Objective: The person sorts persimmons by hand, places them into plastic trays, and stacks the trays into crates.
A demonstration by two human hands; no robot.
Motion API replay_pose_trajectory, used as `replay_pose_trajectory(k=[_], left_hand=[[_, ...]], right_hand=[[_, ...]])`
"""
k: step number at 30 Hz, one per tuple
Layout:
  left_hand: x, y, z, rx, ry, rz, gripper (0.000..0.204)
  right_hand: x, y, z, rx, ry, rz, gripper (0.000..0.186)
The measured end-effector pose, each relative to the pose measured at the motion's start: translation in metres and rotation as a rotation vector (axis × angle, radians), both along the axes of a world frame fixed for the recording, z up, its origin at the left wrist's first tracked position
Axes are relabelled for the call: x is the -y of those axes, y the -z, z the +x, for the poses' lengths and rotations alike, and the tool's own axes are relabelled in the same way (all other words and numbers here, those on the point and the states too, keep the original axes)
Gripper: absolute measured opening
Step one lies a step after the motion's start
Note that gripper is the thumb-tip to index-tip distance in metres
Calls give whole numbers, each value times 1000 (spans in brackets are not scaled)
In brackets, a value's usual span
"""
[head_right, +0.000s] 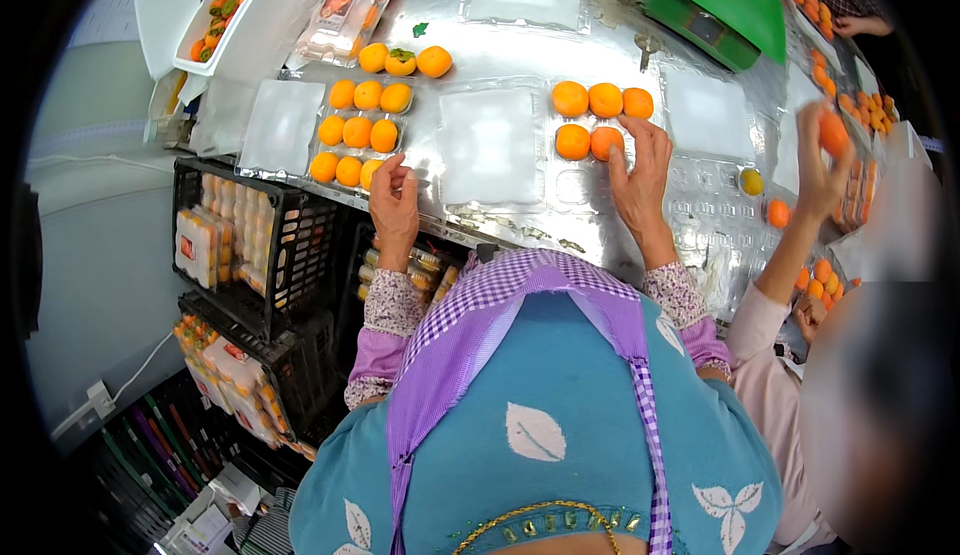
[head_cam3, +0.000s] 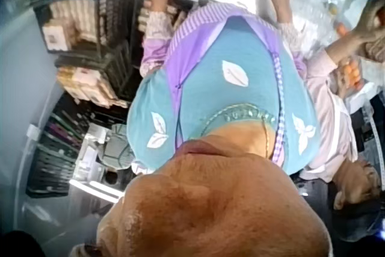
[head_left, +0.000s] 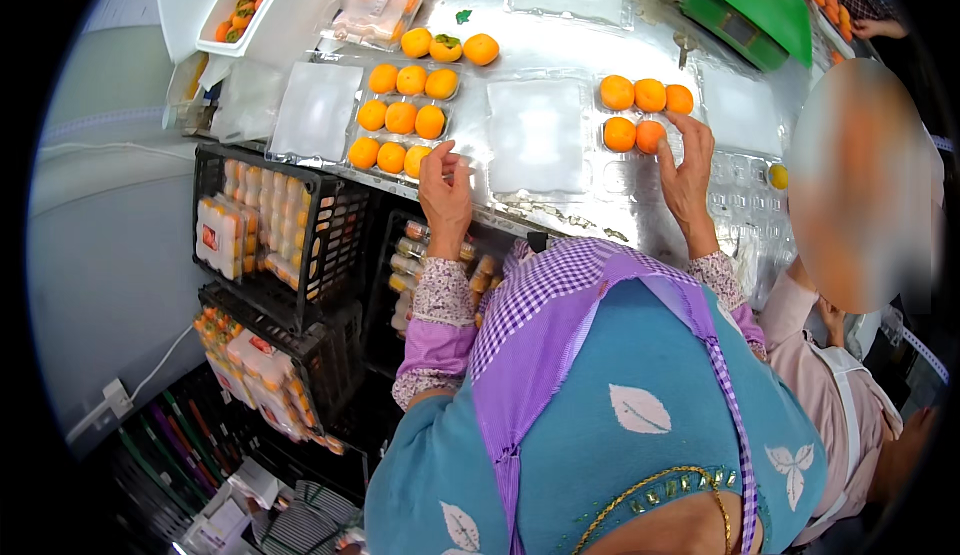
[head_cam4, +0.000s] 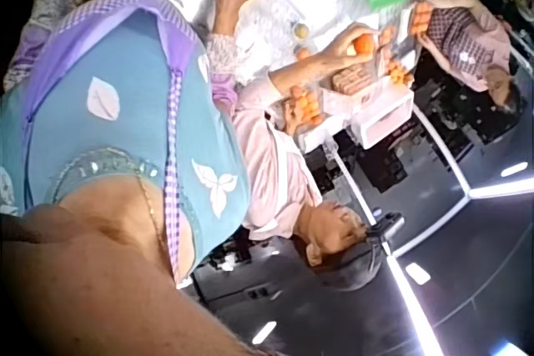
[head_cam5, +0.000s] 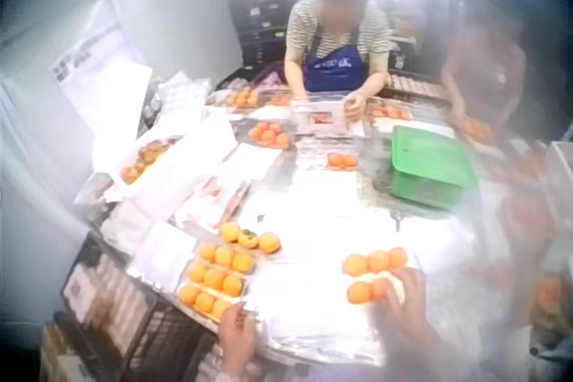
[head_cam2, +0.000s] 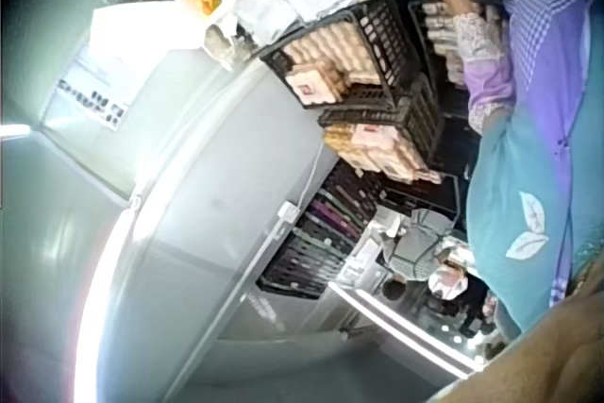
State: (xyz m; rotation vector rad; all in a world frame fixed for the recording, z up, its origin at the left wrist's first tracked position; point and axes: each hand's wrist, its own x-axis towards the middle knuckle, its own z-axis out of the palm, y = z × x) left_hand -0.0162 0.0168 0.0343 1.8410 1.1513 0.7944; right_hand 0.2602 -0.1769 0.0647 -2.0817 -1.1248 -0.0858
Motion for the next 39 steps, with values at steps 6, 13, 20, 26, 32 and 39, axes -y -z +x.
replay_pose_trajectory(k=[6, 13, 20, 26, 32, 39], left_hand=[[-22, 11, -23, 150, -190, -75, 25], [-47, -3, -51, 12, -325, 157, 25], [-140, -31, -78, -486, -357, 677, 46], [-257, 9, -184, -983, -447, 782, 77], [-263, -28, -160, -942, -435, 447, 54], [-240, -74, -132, -610, -289, 486, 28]], right_hand=[[-12, -9, -17, -276, -100, 88, 34], [-29, -6, -38, -587, -290, -1, 30], [-41, -7, -56, -756, -417, -64, 29], [-48, 10, -60, -618, -521, -63, 27], [-38, 7, -52, -756, -491, -107, 26], [-30, 14, -53, -759, -465, -118, 26]])
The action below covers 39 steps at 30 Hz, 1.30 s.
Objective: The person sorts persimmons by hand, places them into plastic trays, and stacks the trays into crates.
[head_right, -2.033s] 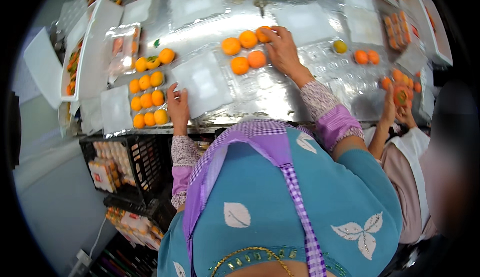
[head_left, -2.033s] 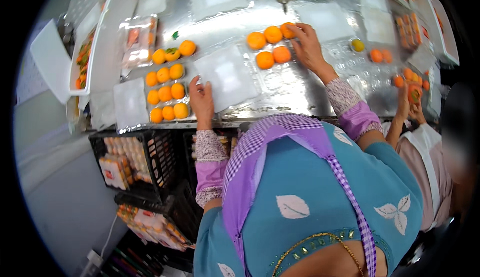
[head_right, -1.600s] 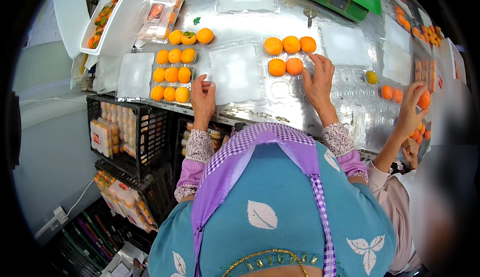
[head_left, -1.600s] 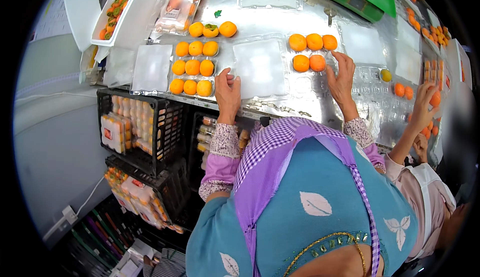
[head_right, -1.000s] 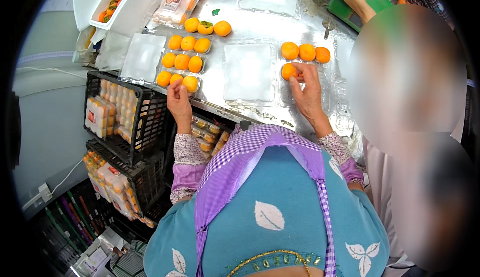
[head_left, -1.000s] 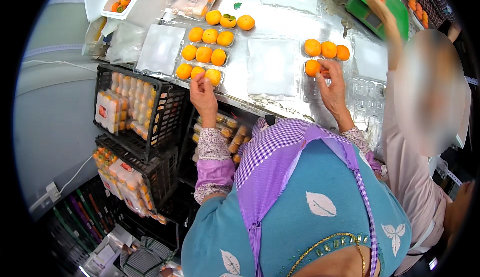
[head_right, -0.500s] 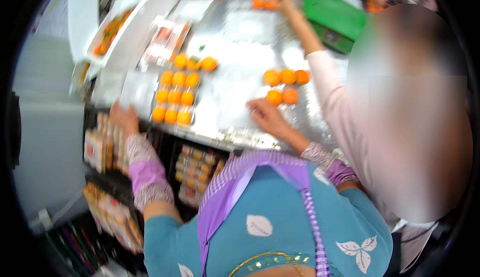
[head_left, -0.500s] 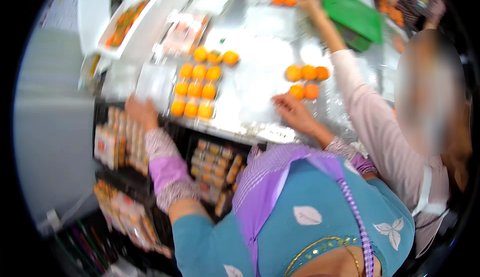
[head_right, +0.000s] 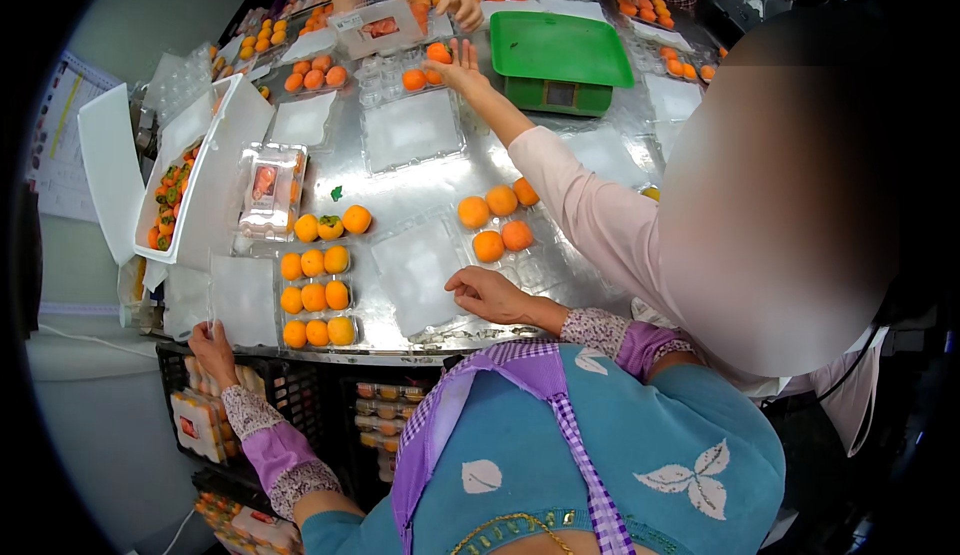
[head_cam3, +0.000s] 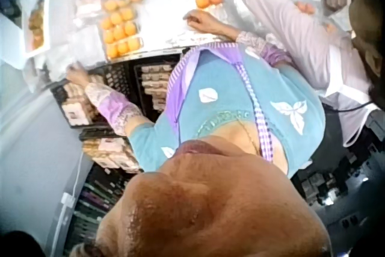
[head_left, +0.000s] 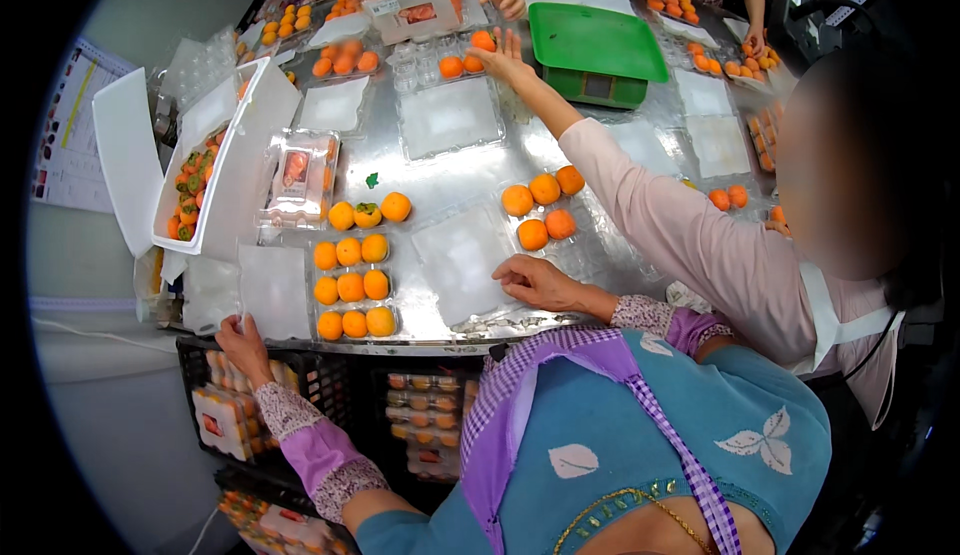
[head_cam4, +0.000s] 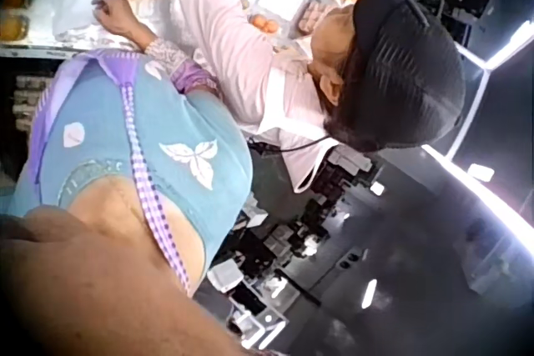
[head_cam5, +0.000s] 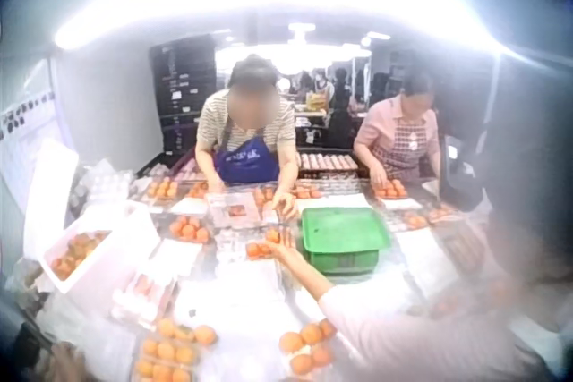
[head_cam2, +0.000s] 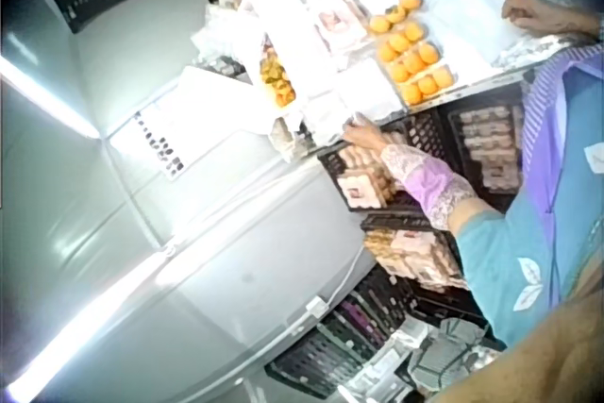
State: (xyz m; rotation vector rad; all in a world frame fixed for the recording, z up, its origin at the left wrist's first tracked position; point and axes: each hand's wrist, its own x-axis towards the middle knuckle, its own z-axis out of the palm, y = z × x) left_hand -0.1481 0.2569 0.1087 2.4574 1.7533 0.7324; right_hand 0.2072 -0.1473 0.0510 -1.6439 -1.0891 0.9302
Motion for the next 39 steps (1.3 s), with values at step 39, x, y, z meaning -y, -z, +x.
replay_pose_trajectory(k=[39], left_hand=[[282, 63, 88, 1108, -211, -899, 52]], right_hand=[[-150, -4, -27, -250, -180, -162, 32]])
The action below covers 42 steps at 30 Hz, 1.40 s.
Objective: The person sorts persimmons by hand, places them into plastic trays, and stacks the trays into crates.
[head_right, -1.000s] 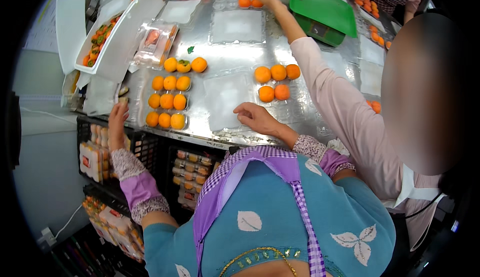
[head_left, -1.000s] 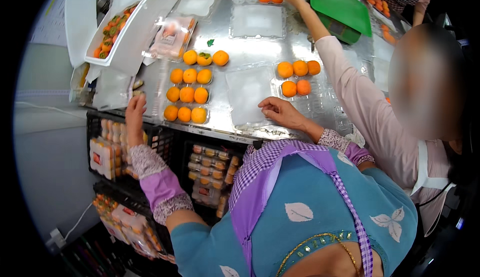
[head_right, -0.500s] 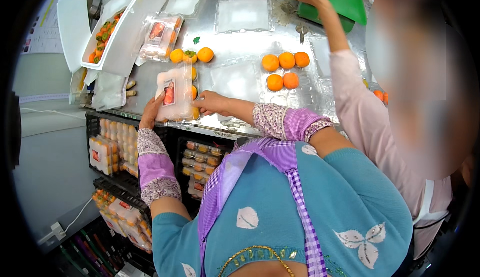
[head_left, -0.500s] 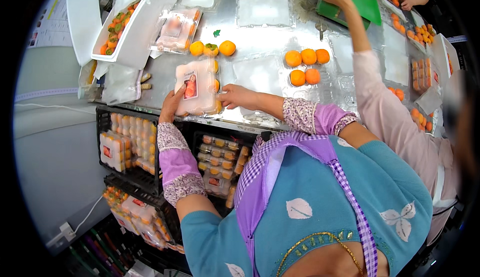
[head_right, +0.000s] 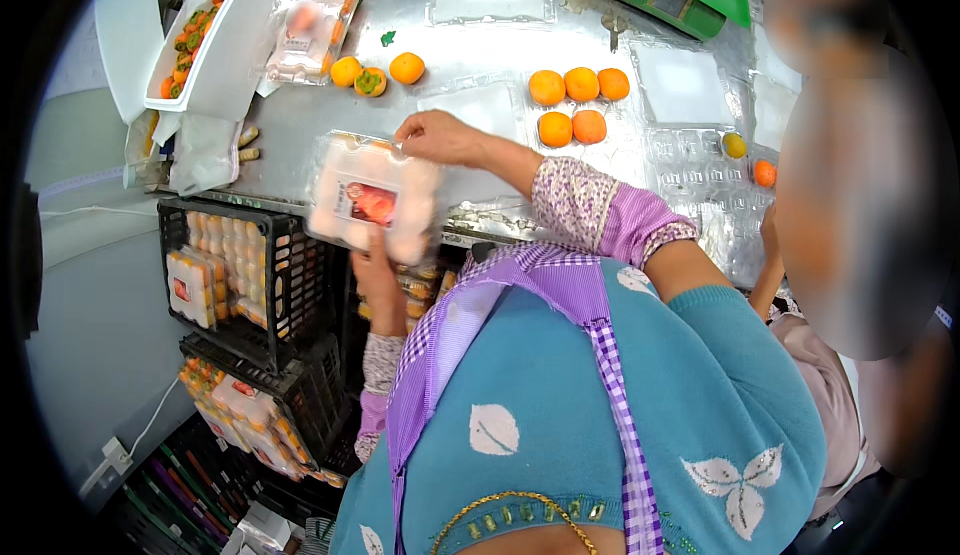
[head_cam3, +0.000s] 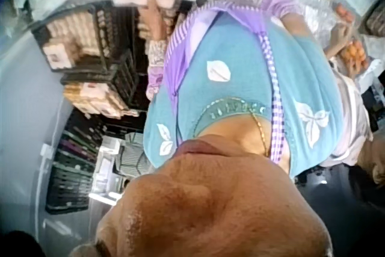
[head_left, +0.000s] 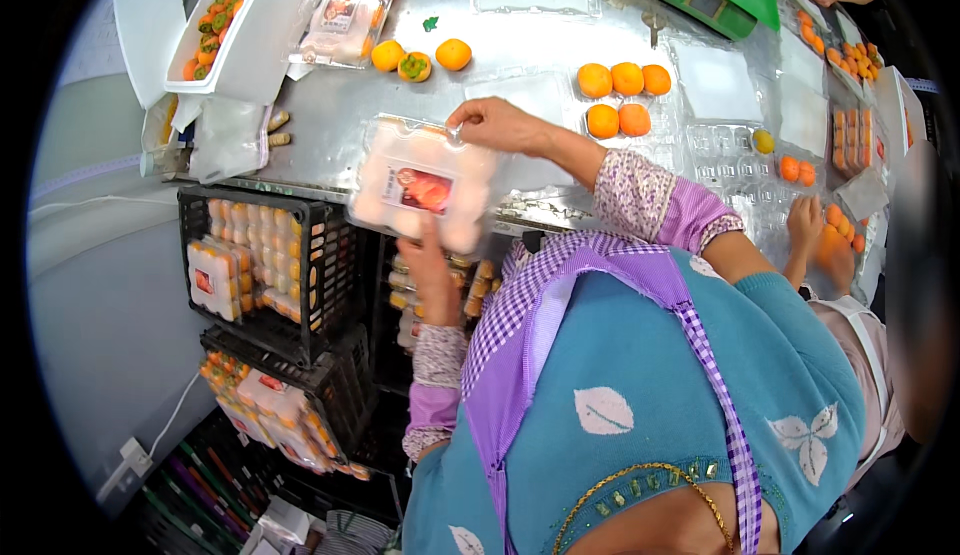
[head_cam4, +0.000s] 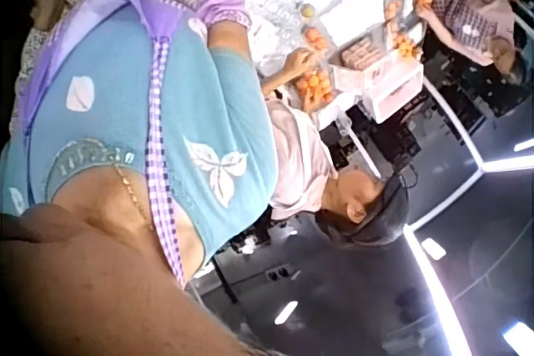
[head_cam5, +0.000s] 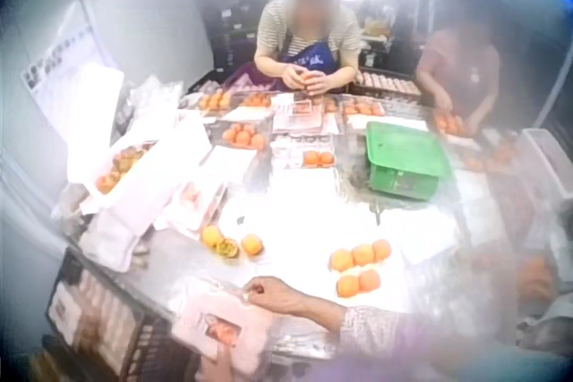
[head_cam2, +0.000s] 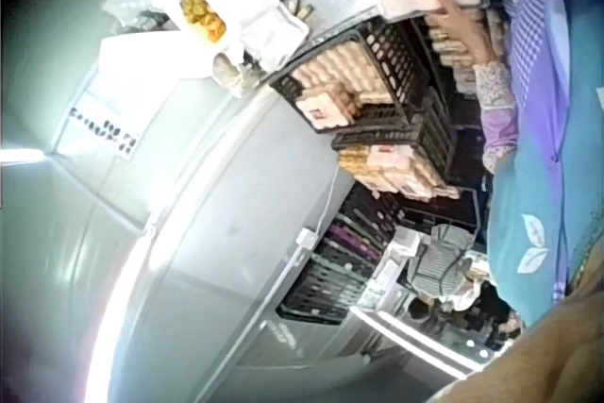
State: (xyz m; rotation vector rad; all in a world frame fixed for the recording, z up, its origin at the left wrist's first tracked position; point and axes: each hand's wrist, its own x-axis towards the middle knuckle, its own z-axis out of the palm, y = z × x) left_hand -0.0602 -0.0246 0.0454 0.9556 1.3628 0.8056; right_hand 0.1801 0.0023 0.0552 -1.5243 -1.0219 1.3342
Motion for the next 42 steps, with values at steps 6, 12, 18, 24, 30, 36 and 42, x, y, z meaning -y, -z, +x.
replay_pose_trajectory(k=[6, 12, 18, 24, 30, 36, 42], left_hand=[[60, -11, -3, 95, 438, -363, 47], [-24, -57, -26, -30, 642, -70, 17], [-121, -17, 21, -496, 609, 845, 33], [-171, -28, 58, -572, 1256, 355, 31], [-191, -45, 64, -408, 1496, 31, 22], [-199, -43, 67, -477, 1687, 124, 23], [-186, -52, 69, -480, 1692, 167, 18]], right_hand=[[-10, 5, 37, 256, -308, 12, 34], [-2, 9, 43, 233, -309, -28, 33], [-13, 7, 39, 401, -409, -76, 35], [-12, -8, 35, 509, -473, -169, 36], [-5, 2, 33, 434, -456, -58, 28], [-5, 7, 26, 414, -430, 66, 27], [0, -6, 20, 401, -419, 95, 27]])
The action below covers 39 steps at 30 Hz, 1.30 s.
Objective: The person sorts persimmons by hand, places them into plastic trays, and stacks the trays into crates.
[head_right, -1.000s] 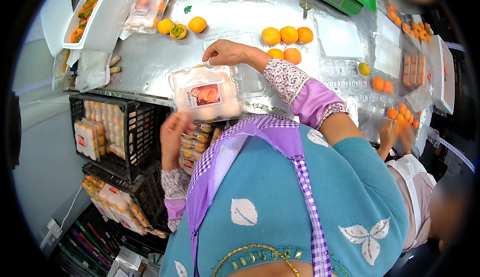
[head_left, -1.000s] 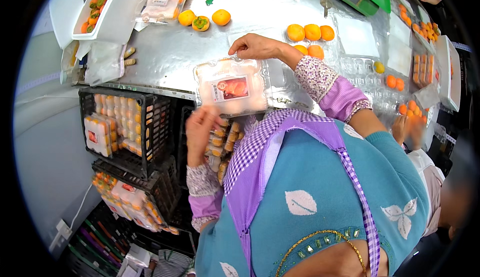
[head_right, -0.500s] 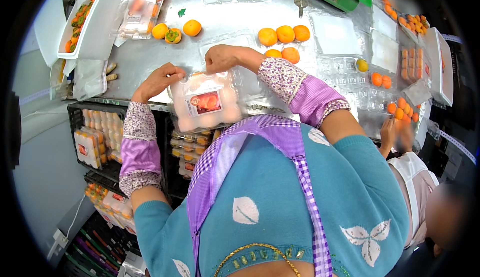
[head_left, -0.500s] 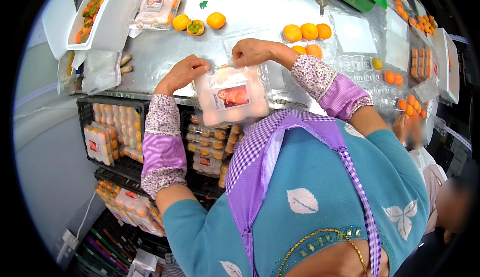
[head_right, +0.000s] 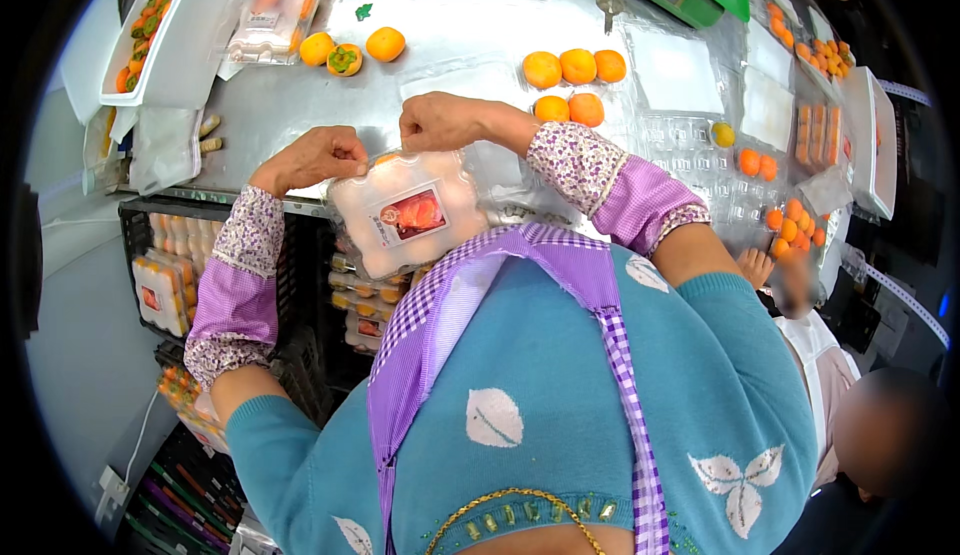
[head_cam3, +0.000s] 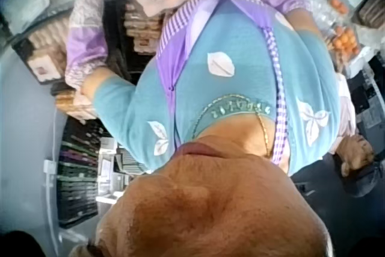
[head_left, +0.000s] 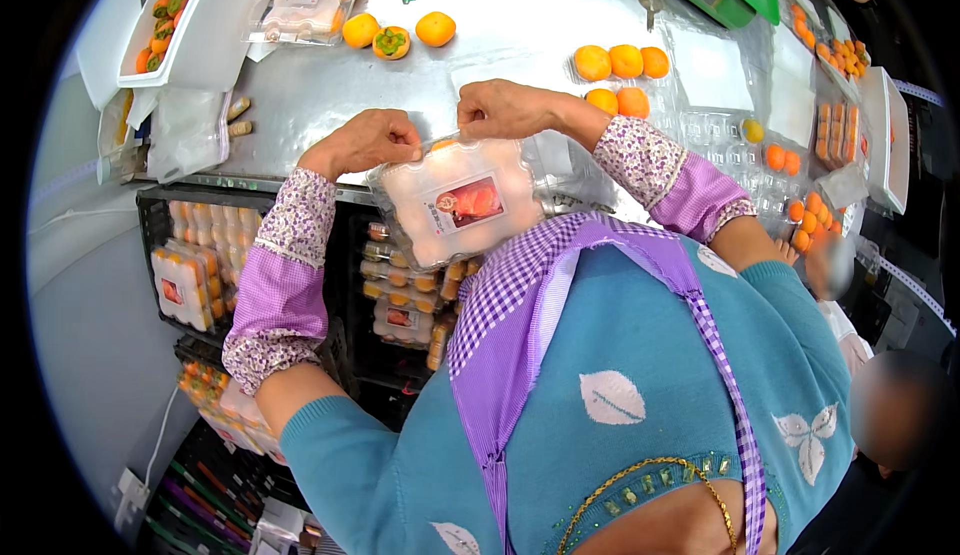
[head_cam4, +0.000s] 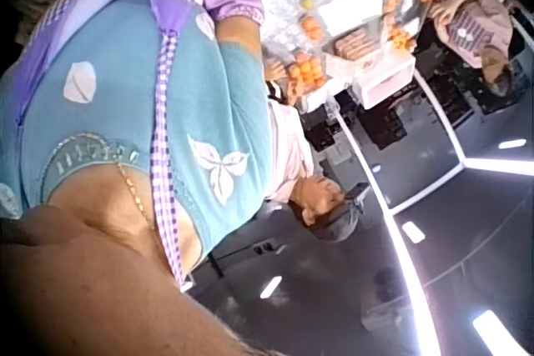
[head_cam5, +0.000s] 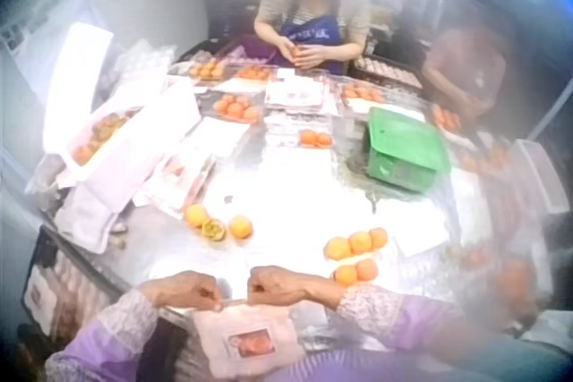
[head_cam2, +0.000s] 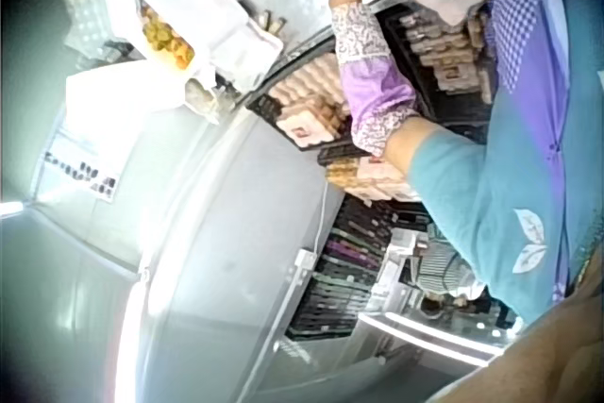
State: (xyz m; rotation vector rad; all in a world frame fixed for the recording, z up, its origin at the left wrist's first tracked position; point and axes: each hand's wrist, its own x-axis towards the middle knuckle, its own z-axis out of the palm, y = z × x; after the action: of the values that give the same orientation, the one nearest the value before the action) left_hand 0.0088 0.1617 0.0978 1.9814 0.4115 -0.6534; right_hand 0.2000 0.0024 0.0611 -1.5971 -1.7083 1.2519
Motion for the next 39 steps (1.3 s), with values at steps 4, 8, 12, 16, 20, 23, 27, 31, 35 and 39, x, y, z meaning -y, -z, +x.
replay_pose_trajectory(k=[4, 8, 12, 16, 20, 23, 27, 31, 35, 39], left_hand=[[4, -4, -3, 124, 107, 139, 21], [2, -4, -10, 125, 36, 29, 23], [8, -6, -7, 36, 12, 79, 24], [9, -6, -8, -11, 111, 160, 18], [9, -7, -13, 59, 63, 65, 15], [10, -6, -15, 88, 41, 15, 11], [10, 5, -18, 109, -7, -2, 15], [11, 17, -23, 71, -90, -21, 14], [9, 13, -10, 32, -79, 34, 16], [-7, 51, -10, 105, -22, -27, 17]], right_hand=[[-1, -1, -4, 28, -28, 16, 27], [-2, -8, -5, 2, -41, -2, 26], [-15, -29, -14, 272, -144, -149, 23], [-14, -20, -23, 343, -160, -58, 27], [-8, -7, -13, 95, -151, -25, 29], [-5, -3, -8, -66, -115, -115, 25], [-5, -6, -6, -105, -59, -214, 24], [-5, -2, -23, 292, -41, -41, 28], [1, 2, -26, 296, 115, -72, 36], [-2, 24, -24, 268, 190, -164, 47]])
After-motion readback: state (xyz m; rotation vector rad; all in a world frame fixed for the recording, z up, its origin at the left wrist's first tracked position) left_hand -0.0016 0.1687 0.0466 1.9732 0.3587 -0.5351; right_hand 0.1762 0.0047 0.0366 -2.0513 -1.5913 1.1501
